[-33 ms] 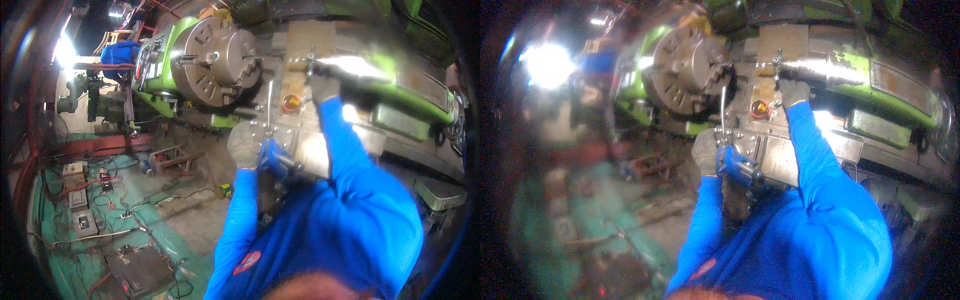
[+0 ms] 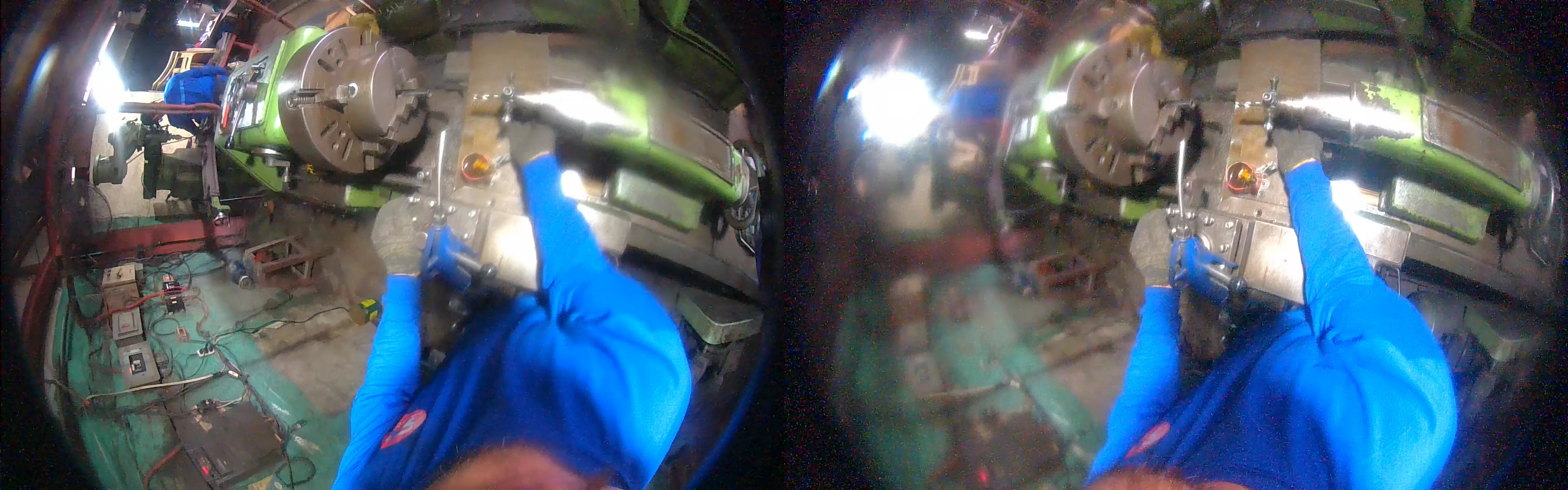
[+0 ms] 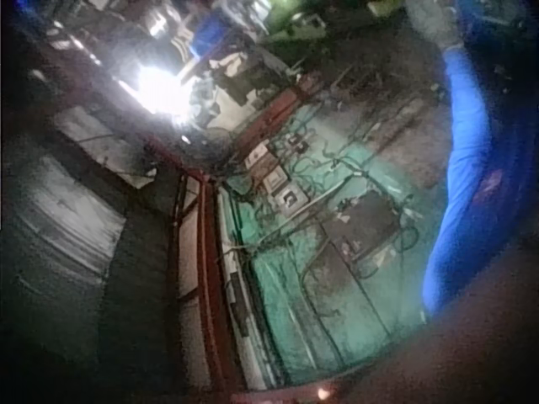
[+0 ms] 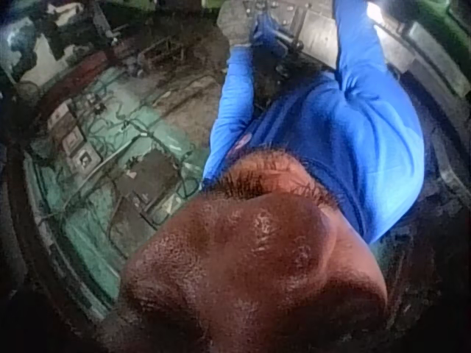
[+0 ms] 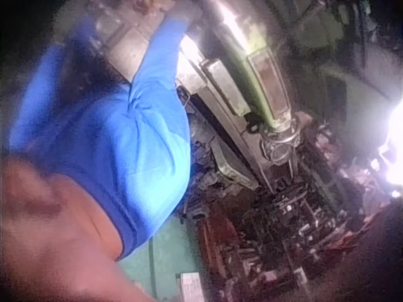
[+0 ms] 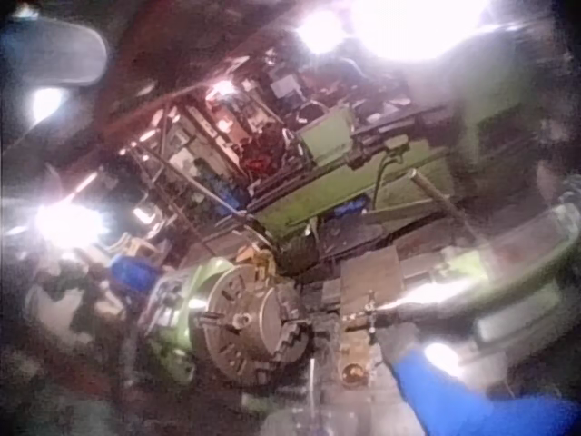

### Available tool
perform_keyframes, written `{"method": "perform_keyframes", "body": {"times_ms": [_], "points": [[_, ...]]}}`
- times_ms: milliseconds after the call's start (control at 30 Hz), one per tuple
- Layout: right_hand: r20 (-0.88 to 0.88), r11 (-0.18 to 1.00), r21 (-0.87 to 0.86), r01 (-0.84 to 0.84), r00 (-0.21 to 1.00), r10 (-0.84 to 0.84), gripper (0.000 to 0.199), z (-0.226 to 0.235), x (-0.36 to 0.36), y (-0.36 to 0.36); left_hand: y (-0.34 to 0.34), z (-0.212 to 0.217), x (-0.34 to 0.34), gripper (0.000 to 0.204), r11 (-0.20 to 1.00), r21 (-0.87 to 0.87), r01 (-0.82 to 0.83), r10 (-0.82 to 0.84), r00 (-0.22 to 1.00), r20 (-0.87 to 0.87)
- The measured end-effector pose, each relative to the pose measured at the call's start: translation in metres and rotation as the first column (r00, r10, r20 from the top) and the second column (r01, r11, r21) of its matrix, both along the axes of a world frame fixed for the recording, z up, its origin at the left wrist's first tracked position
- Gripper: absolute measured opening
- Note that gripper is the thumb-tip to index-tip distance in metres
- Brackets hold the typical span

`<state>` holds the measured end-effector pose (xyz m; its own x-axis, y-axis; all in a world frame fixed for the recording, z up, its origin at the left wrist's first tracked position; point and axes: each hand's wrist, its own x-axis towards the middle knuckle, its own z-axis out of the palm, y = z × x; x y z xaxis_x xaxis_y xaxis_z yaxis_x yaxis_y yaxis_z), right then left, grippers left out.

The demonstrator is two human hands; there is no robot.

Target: The person operates a large green industrial lathe, using a pneumatic tool to work on a metal component held in the chuck. They frequently adjust the tool's position and the machine's controls while wearing blue gloves.

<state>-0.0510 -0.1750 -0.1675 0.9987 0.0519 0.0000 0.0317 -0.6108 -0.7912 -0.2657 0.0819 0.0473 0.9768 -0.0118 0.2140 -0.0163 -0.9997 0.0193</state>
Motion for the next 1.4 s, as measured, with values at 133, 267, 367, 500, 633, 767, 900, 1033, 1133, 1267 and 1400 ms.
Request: {"method": "perform_keyframes", "body": {"times_ms": [133, 267, 367, 500, 633, 767, 900, 1033, 1133, 1267, 1400], "points": [[-0.247, 0.945, -0.266, -0.19, 0.961, 0.124, 0.039, 0.023, 0.013, -0.016, 0.006, -0.008, 0.0, 0.052, 1.0, -0.015, -0.027, 0.027, 1.0, 0.002], [-0.304, 0.915, -0.198, -0.35, 0.91, 0.282, 0.043, 0.004, 0.053, -0.017, -0.004, 0.005, 0.001, 0.047, 0.998, -0.056, -0.001, 0.003, 1.0, 0.028], [-0.344, 0.879, -0.24, -0.411, 0.883, 0.319, 0.044, 0.016, 0.053, -0.014, -0.015, 0.017, 0.005, 0.03, 0.998, -0.068, 0.02, -0.014, 0.995, 0.094], [-0.375, 0.879, -0.271, -0.392, 0.884, 0.279, 0.045, 0.017, 0.052, -0.008, -0.01, 0.012, 0.003, 0.039, 0.994, -0.105, 0.019, -0.009, 0.995, 0.097], [-0.398, 0.903, -0.279, -0.328, 0.895, 0.202, 0.046, 0.016, 0.05, -0.001, -0.005, 0.005, 0.001, 0.04, 0.998, -0.011, 0.054, -0.052, 0.989, 0.136], [-0.414, 0.928, -0.286, -0.239, 0.904, 0.105, 0.047, 0.036, 0.04, 0.002, -0.008, 0.006, 0.002, 0.041, 0.999, -0.005, -0.05, 0.05, 0.999, 0.004], [-0.421, 0.959, -0.254, -0.129, 0.907, 0.011, 0.049, 0.104, 0.006, -0.003, 0.0, -0.001, -0.001, 0.043, 1.0, -0.01, -0.028, 0.028, 0.999, 0.023], [-0.4, 0.914, -0.333, -0.231, 0.913, 0.084, 0.047, 0.099, 0.0, -0.005, 0.007, -0.02, -0.007, 0.041, 0.994, 0.108, 0.015, -0.039, 0.973, 0.227], [-0.377, 0.939, -0.244, -0.244, 0.916, 0.14, 0.05, 0.025, 0.035, -0.01, -0.009, 0.002, 0.003, 0.035, 1.0, 0.005, -0.029, 0.029, 0.995, 0.095], [-0.482, 0.976, -0.147, -0.159, 0.873, 0.07, 0.052, 0.005, 0.059, -0.005, -0.013, 0.009, 0.007, 0.032, 1.0, 0.026, -0.009, 0.006, 0.992, 0.127], [-0.48, 0.98, -0.193, 0.044, 0.867, -0.133, 0.048, 0.053, 0.025, -0.002, -0.004, -0.01, 0.007, 0.032, 0.998, 0.042, 0.037, -0.048, 0.954, 0.297]]}}
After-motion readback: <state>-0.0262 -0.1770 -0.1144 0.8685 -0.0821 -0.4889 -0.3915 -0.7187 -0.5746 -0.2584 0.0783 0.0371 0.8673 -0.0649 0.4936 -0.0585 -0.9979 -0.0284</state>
